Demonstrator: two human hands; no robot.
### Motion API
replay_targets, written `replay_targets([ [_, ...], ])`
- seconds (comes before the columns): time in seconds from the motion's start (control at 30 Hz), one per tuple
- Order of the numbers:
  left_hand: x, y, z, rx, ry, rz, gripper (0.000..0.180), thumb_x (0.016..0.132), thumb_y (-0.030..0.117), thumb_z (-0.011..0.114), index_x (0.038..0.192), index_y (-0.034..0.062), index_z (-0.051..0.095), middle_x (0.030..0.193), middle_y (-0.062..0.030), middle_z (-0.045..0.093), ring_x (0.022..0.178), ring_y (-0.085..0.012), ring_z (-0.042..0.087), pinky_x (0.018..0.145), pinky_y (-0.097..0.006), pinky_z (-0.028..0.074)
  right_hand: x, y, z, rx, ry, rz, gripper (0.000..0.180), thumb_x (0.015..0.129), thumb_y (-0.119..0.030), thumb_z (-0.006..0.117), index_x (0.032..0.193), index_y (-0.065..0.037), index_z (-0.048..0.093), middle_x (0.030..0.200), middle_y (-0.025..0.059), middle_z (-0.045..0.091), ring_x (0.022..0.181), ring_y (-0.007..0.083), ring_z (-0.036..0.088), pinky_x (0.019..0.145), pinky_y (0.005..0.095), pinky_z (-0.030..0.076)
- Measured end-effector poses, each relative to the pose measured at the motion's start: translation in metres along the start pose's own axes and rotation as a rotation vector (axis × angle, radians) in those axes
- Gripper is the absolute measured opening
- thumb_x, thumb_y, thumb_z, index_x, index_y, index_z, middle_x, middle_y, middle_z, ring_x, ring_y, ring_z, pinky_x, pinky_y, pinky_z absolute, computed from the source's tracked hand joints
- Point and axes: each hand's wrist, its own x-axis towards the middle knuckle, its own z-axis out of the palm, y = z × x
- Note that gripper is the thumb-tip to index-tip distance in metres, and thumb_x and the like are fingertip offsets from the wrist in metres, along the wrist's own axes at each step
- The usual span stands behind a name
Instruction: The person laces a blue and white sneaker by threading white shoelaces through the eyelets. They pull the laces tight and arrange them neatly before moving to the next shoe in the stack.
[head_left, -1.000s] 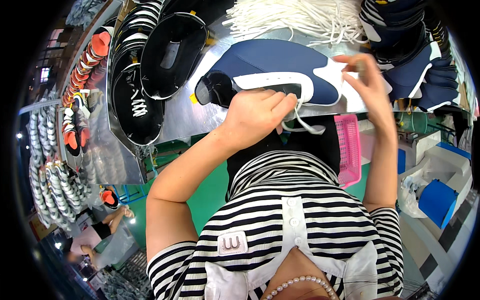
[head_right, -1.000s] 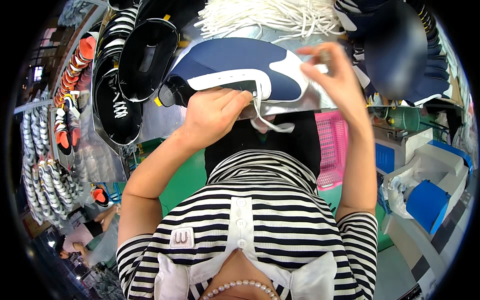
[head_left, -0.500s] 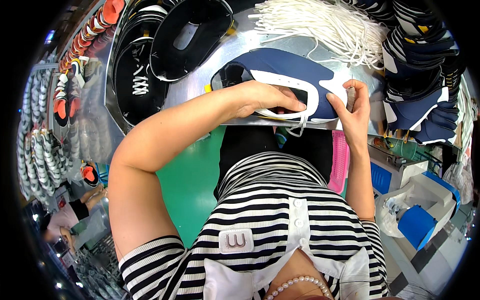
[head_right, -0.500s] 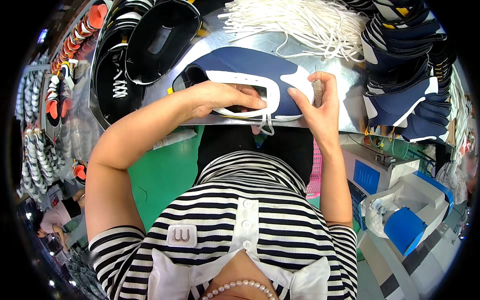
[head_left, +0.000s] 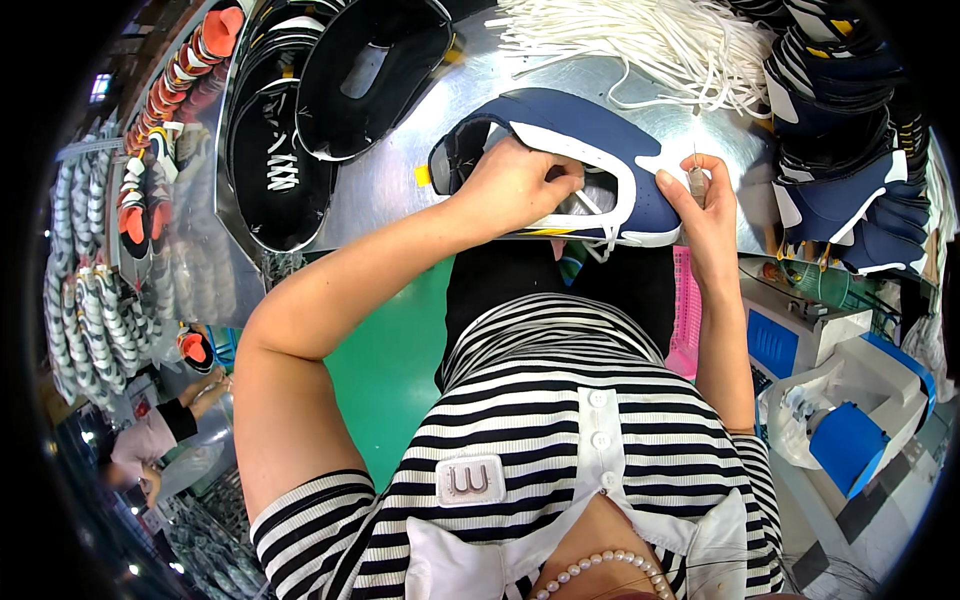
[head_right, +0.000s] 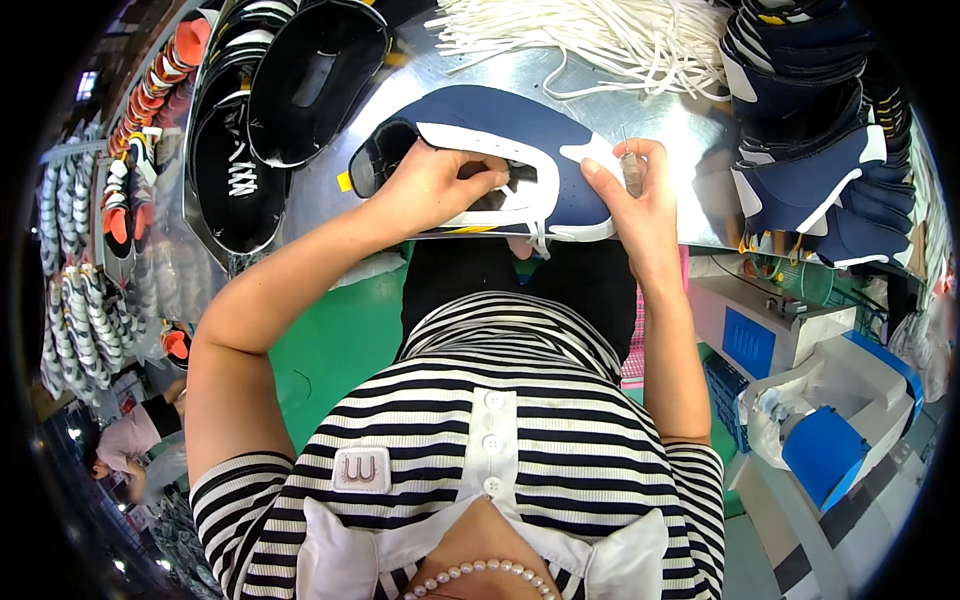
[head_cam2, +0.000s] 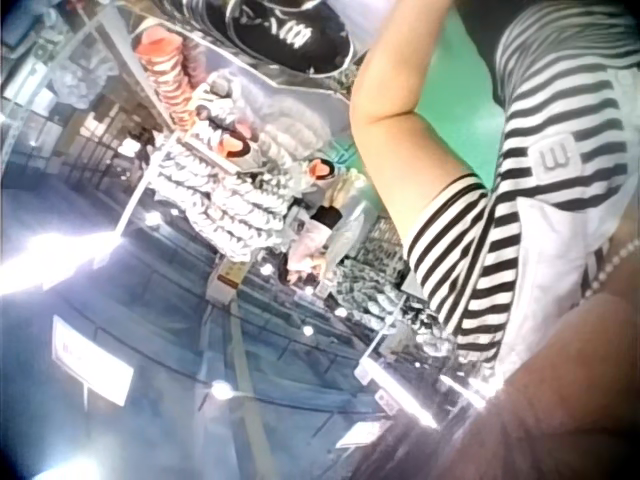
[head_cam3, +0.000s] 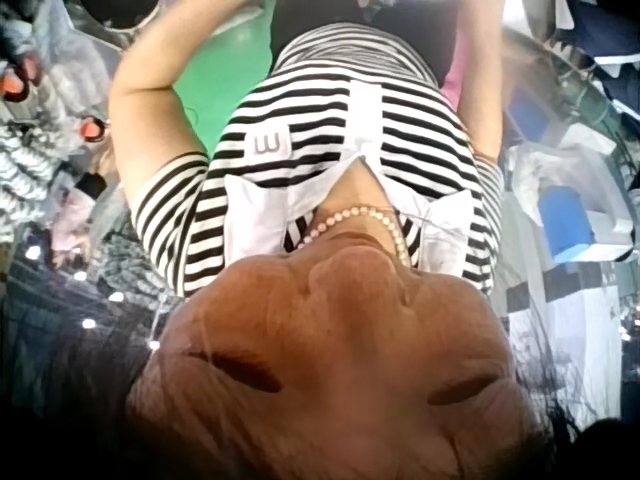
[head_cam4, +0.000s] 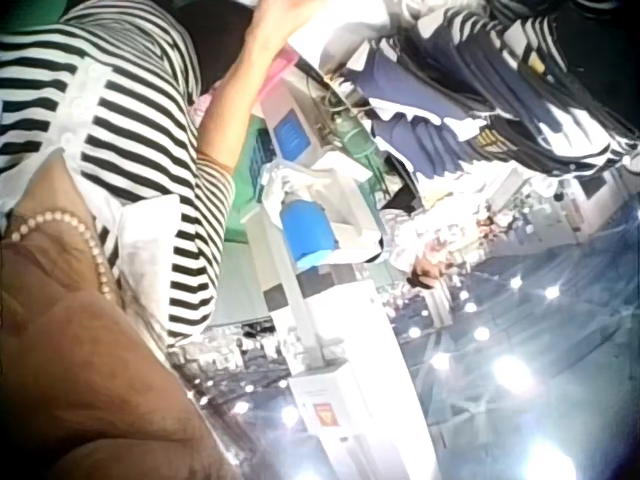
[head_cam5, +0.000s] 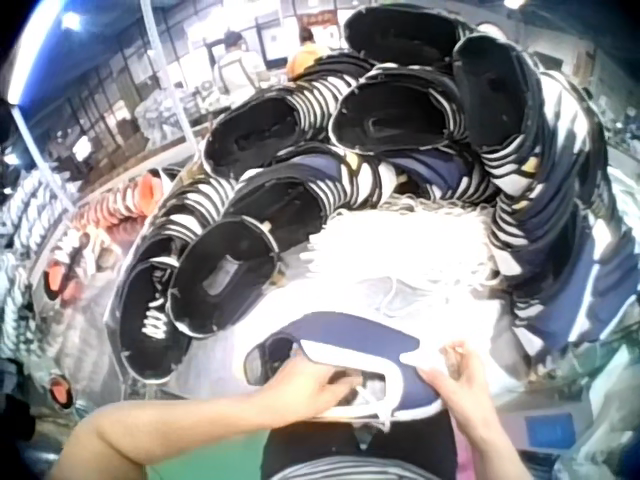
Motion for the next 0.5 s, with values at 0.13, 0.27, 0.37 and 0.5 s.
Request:
replay_targets([
  [0.13, 0.004, 0.014, -0.002, -0.276, -0.091, -0.157, 0.015, 0.082, 0.016, 0.069, 0.091, 0.0049, 0.073, 0.087, -0.0121, 0.071, 0.082, -0.028, 0.068, 0.076, -0.035, 0.052, 0.001, -0.005, -0.004, -0.037, -0.035, -0.001, 0.033, 0.086, -0.015, 0.076, 0.108, -0.005, 0.052, 0.095, 0.006, 0.058, 0.084, 0.0101, 0.056, 0.069, 0.0229, 0.047],
  [0.27, -0.004, 0.022, -0.031, 0.34, 0.119, 0.067, 0.01, 0.085, 0.009, 0.068, 0.091, 0.0019, 0.07, 0.085, -0.0125, 0.066, 0.074, -0.0241, 0.063, 0.068, -0.033, 0.05, -0.002, -0.005, -0.005, 0.018, -0.032, -0.059, 0.033, 0.087, -0.018, 0.075, 0.108, -0.005, 0.052, 0.095, 0.006, 0.059, 0.083, 0.0102, 0.055, 0.069, 0.0234, 0.046],
  [0.37, -0.018, 0.022, -0.071, 0.502, 0.338, 0.191, 0.009, 0.089, 0.006, 0.065, 0.097, 0.0022, 0.069, 0.084, -0.0091, 0.064, 0.072, -0.0181, 0.06, 0.066, -0.029, 0.048, -0.001, -0.002, -0.014, 0.023, -0.038, -0.125, 0.033, 0.087, -0.017, 0.075, 0.108, -0.005, 0.053, 0.099, 0.0069, 0.059, 0.085, 0.0102, 0.056, 0.07, 0.0238, 0.047],
  [0.5, -0.074, -0.028, -0.176, 0.565, 0.675, -0.063, 0.013, 0.092, 0.011, 0.066, 0.098, -0.0003, 0.068, 0.09, -0.0096, 0.067, 0.078, -0.0181, 0.063, 0.073, -0.03, 0.051, 0.001, -0.006, -0.037, 0.157, 0.037, -0.066, 0.031, 0.088, -0.012, 0.074, 0.108, -0.006, 0.052, 0.101, 0.0068, 0.061, 0.089, 0.0111, 0.06, 0.074, 0.0243, 0.051],
])
